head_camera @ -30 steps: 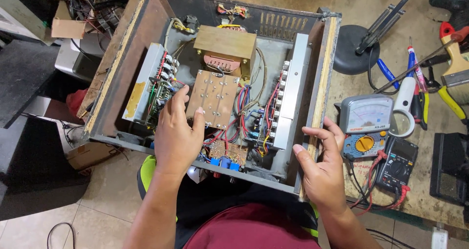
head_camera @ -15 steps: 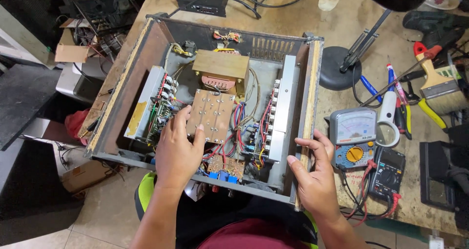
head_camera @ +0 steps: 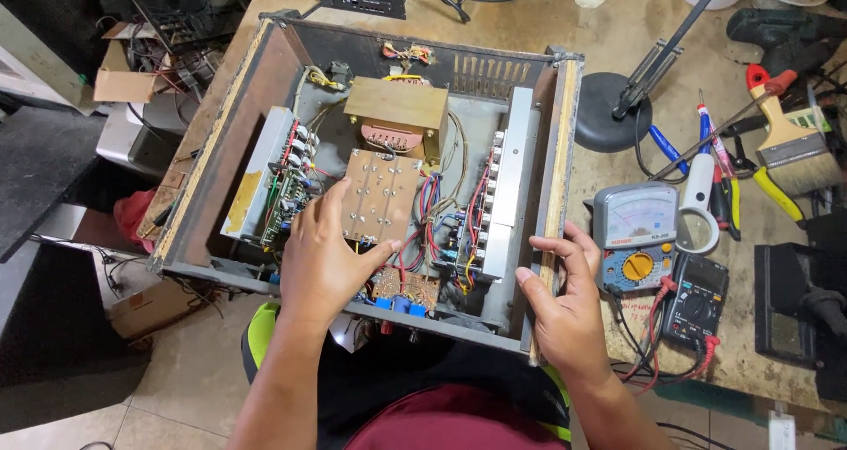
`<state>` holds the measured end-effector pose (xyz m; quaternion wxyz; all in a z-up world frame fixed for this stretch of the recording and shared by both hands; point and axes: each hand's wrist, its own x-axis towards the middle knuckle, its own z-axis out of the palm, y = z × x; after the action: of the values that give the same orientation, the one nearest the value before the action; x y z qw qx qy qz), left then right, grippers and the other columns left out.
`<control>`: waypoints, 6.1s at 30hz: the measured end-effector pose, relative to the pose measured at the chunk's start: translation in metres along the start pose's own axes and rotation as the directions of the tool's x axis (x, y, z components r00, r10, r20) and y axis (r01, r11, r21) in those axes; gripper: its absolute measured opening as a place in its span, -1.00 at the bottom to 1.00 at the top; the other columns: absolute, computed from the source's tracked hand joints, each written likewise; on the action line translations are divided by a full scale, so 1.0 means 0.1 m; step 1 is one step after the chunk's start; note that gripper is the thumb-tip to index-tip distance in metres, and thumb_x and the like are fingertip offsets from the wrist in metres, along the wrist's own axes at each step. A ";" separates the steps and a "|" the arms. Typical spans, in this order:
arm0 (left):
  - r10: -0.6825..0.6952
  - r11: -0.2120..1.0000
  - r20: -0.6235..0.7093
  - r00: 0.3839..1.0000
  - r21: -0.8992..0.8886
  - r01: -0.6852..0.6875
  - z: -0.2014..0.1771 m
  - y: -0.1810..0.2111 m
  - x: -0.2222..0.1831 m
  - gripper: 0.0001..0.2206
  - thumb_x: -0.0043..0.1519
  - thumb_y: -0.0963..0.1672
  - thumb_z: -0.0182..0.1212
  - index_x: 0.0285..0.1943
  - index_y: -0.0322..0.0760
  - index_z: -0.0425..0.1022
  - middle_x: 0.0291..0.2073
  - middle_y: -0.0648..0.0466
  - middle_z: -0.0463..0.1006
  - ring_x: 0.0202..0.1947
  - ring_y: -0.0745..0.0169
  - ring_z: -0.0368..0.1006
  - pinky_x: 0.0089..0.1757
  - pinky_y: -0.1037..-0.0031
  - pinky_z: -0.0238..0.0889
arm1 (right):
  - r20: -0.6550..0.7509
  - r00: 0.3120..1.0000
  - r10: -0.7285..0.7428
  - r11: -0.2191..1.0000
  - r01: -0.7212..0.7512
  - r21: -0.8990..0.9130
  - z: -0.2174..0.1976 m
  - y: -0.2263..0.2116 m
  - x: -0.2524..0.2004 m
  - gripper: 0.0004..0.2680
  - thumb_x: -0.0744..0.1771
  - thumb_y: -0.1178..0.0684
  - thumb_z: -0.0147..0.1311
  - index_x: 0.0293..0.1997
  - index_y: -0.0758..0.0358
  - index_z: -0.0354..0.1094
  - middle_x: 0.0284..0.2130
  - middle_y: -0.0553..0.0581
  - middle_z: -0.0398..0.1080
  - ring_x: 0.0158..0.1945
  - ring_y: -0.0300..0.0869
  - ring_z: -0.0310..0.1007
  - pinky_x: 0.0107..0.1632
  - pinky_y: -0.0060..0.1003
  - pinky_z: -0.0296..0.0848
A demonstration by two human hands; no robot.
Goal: Repairing an electronic amplifier by soldering components and adjusting internal wiring on a circuit board.
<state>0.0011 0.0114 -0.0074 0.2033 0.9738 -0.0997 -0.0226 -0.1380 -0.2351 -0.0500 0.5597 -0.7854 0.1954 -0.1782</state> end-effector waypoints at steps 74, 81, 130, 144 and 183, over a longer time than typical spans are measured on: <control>-0.130 0.991 0.262 0.956 0.010 0.132 -0.19 0.30 0.01 0.01 0.13 0.10 0.40 0.65 0.01 -0.30 0.17 -0.27 0.48 -0.02 -0.35 0.52 -0.13 0.05 0.41 | 0.008 1.000 -0.024 0.999 0.024 0.025 0.01 0.00 0.01 -0.79 0.29 0.15 0.15 0.01 0.03 0.40 0.36 0.29 0.03 0.55 -0.05 -0.03 0.46 -0.12 -0.10; -0.185 0.982 0.281 0.942 0.011 0.189 -0.29 0.38 -0.01 0.08 0.11 0.11 0.40 0.68 0.00 -0.41 -0.03 -0.27 0.58 -0.09 -0.34 0.53 -0.16 0.08 0.39 | 0.002 1.000 -0.006 0.999 0.006 0.034 0.01 0.00 0.01 -0.79 0.29 0.15 0.16 0.01 0.03 0.40 0.36 0.28 0.03 0.55 -0.05 -0.02 0.46 -0.14 -0.09; -0.102 0.991 0.202 0.974 -0.067 0.117 -0.20 0.21 -0.01 0.02 0.05 0.11 0.49 0.62 -0.04 -0.14 0.31 -0.17 0.38 0.16 -0.28 0.41 -0.02 -0.02 0.37 | 0.016 1.000 0.013 1.000 -0.012 -0.019 -0.01 -0.03 0.01 -0.79 0.31 0.12 0.14 0.04 0.04 0.37 0.37 0.24 0.02 0.53 -0.02 0.02 0.44 -0.08 -0.06; 0.320 0.914 -0.462 0.827 -0.078 -0.398 -0.45 -0.58 0.11 -0.55 0.23 -0.06 0.43 0.21 -0.42 0.49 0.13 -0.17 0.56 0.16 -0.08 0.45 0.12 0.20 0.34 | -0.034 0.970 -0.240 0.933 0.221 -0.283 -0.10 -0.36 -0.03 -0.72 0.32 0.10 0.15 0.14 0.17 0.26 0.34 0.33 0.00 0.50 0.10 0.00 0.47 0.03 -0.04; 0.179 0.981 -0.356 0.917 0.129 -0.142 -0.58 -1.50 0.28 -0.51 0.57 -0.15 0.40 0.53 -0.67 0.33 0.27 -0.46 0.58 0.24 -0.45 0.54 0.09 -0.05 0.32 | 0.027 0.993 -0.116 0.896 0.117 -0.428 0.33 -0.60 0.38 -0.95 0.45 0.36 0.17 -0.01 0.59 0.44 -0.17 0.34 0.47 -0.19 -0.13 0.41 -0.09 -0.35 0.33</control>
<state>0.0612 0.1627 -0.0145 0.1700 0.9584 -0.1407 0.1809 -0.0829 -0.2101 -0.0009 0.3620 -0.8995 0.1822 -0.1635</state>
